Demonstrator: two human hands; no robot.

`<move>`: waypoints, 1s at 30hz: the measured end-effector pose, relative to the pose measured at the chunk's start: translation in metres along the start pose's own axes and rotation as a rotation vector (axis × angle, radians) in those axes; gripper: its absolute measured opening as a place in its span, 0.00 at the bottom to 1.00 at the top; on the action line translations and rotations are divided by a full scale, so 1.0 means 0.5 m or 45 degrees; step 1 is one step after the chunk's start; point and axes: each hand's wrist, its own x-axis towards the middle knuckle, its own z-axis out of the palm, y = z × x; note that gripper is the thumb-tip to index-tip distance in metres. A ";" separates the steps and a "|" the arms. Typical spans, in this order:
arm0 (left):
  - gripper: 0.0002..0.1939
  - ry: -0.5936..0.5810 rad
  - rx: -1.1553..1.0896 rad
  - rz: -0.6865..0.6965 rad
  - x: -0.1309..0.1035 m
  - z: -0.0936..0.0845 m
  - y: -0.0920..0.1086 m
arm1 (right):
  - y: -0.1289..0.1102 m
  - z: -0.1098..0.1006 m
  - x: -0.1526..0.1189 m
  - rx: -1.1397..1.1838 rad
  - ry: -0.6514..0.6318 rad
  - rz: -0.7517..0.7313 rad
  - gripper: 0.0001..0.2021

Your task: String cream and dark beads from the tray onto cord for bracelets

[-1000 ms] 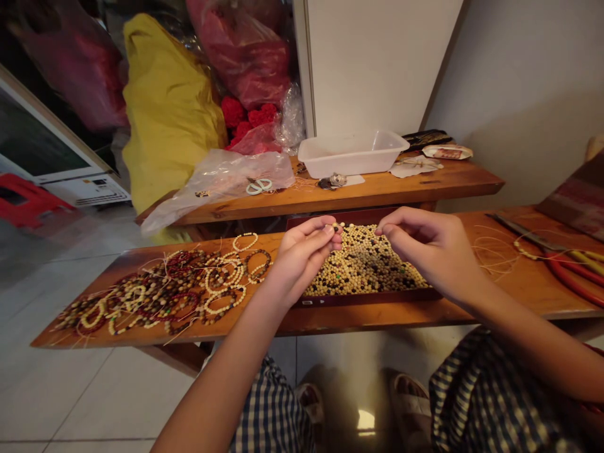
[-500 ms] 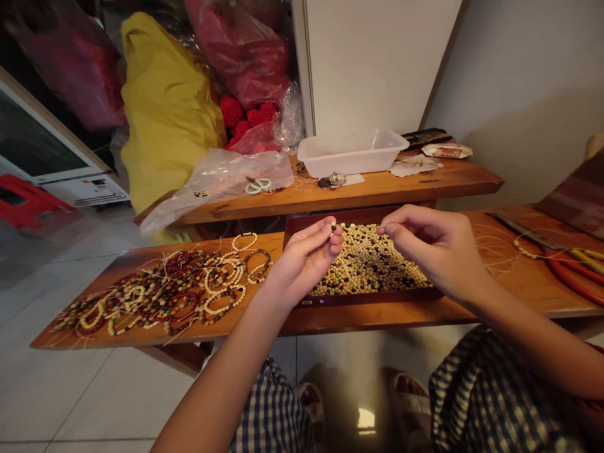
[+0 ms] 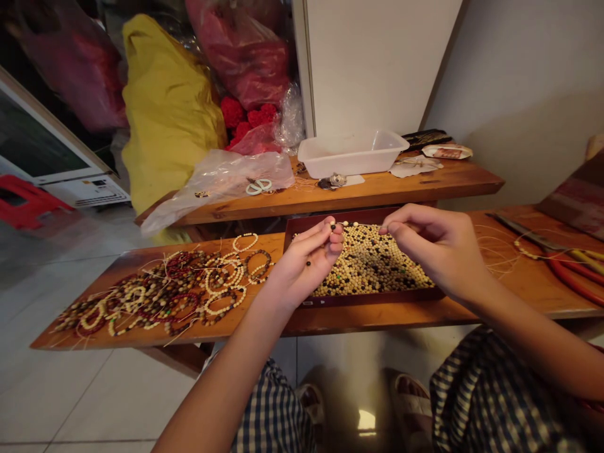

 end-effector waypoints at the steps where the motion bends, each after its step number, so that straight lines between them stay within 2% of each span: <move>1: 0.08 0.000 0.002 0.001 0.000 0.000 0.000 | 0.001 0.000 0.000 -0.009 -0.001 -0.004 0.06; 8: 0.08 0.013 0.059 0.010 0.002 -0.002 -0.003 | 0.005 -0.001 -0.002 -0.086 -0.025 -0.057 0.06; 14: 0.07 0.094 0.220 0.102 0.004 -0.002 -0.008 | -0.001 0.003 -0.005 -0.175 -0.056 -0.117 0.06; 17: 0.07 0.119 0.247 0.121 0.006 -0.003 -0.011 | -0.002 0.011 -0.003 -0.088 -0.117 -0.018 0.05; 21: 0.08 0.159 0.282 0.142 0.007 -0.003 -0.012 | 0.004 0.014 0.000 0.273 -0.173 0.235 0.06; 23: 0.08 0.199 0.285 0.169 0.006 -0.003 -0.010 | 0.007 0.011 0.002 0.363 -0.162 0.271 0.06; 30: 0.06 0.254 0.234 0.194 0.008 -0.001 -0.006 | 0.006 0.003 0.003 0.085 -0.135 0.112 0.05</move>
